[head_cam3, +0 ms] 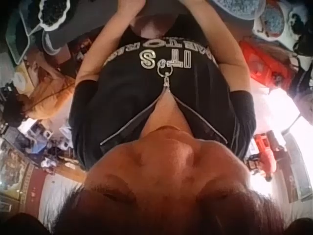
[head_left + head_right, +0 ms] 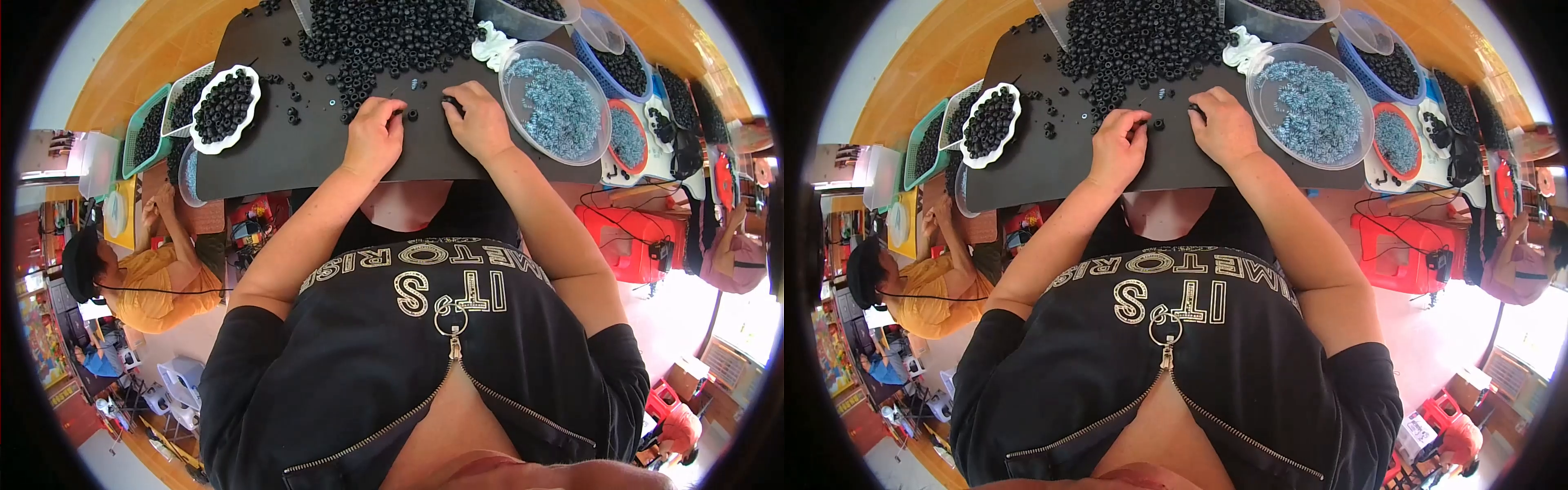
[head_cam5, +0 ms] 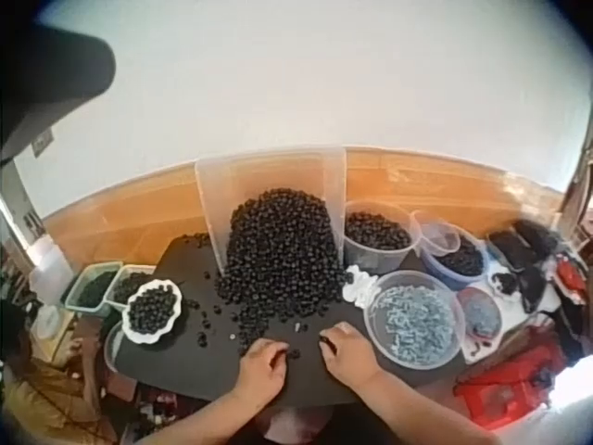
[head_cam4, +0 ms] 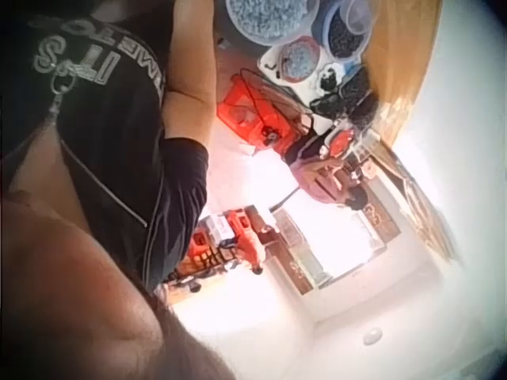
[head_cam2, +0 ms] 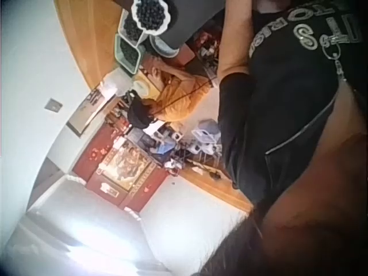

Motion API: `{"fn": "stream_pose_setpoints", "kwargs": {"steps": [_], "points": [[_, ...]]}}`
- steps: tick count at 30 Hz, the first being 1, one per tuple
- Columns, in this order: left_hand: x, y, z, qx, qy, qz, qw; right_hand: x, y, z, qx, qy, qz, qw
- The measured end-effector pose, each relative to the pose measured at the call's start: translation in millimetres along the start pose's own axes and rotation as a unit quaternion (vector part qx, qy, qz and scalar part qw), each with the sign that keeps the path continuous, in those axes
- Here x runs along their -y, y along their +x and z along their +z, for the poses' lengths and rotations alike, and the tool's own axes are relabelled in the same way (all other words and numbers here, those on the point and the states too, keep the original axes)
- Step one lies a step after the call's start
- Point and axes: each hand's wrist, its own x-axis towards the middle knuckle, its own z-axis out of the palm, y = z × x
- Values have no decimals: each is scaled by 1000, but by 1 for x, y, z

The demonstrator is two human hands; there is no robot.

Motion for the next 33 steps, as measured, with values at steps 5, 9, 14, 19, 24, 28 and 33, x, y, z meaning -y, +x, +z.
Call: {"fn": "stream_pose_setpoints", "kwargs": {"steps": [5, 9, 14, 19, 24, 28, 33], "points": [[0, -1, -2, 3, 7, 16, 1000, 3, -1, 0, -18, -47, -50, 997], [-7, 1, -5, 18, -19, -22, 999, 4, -1, -2, -29, -9, -52, 998], [-10, 3, -6, 26, -40, -28, 998, 15, -1, -15, -54, 39, -76, 995], [-6, 3, -6, 4, -25, 4, 1000, 8, 20, -36, -95, -48, -86, 991], [-5, 4, -6, 2, -5, 11, 1000, -27, 41, -86, -44, -177, 70, 981], [-3, 5, -4, 18, 8, 10, 1000, -51, 40, -88, 78, -114, 75, 988], [0, 5, -3, 15, 15, 26, 999, -47, 40, -74, 100, -195, 56, 974]]}}
